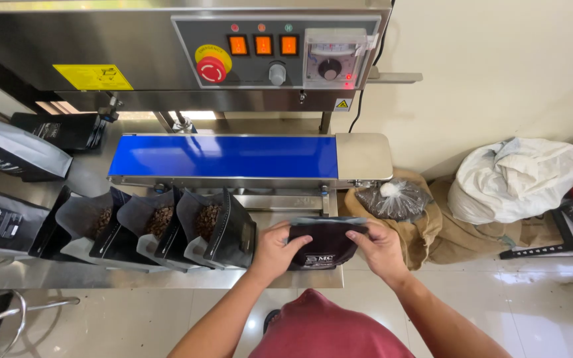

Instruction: Sealing bags of coffee beans using a continuous band sealer machine

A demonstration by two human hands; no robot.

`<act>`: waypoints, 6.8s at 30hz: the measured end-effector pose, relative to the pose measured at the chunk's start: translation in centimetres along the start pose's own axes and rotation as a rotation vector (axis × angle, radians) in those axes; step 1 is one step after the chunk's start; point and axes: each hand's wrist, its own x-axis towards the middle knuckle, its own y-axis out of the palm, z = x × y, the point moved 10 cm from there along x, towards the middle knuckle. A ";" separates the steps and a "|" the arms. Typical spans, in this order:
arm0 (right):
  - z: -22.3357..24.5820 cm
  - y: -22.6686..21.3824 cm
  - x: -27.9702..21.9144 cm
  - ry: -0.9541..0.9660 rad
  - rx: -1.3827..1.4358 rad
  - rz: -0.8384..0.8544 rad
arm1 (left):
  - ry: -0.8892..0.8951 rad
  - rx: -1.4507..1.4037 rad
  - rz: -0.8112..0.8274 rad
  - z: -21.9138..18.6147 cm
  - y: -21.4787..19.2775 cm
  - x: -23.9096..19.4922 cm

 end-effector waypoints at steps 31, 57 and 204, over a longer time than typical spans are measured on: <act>-7.3 3.0 -0.9 0.463 0.108 -0.067 | -0.370 0.606 0.769 3.1 4.5 4.1; -6.4 2.1 -2.2 0.008 -0.173 0.057 | -0.295 0.636 0.811 -0.8 4.3 2.8; 2.9 4.3 1.6 -0.241 -0.790 -0.156 | -0.488 -0.334 -0.057 9.5 2.2 -2.5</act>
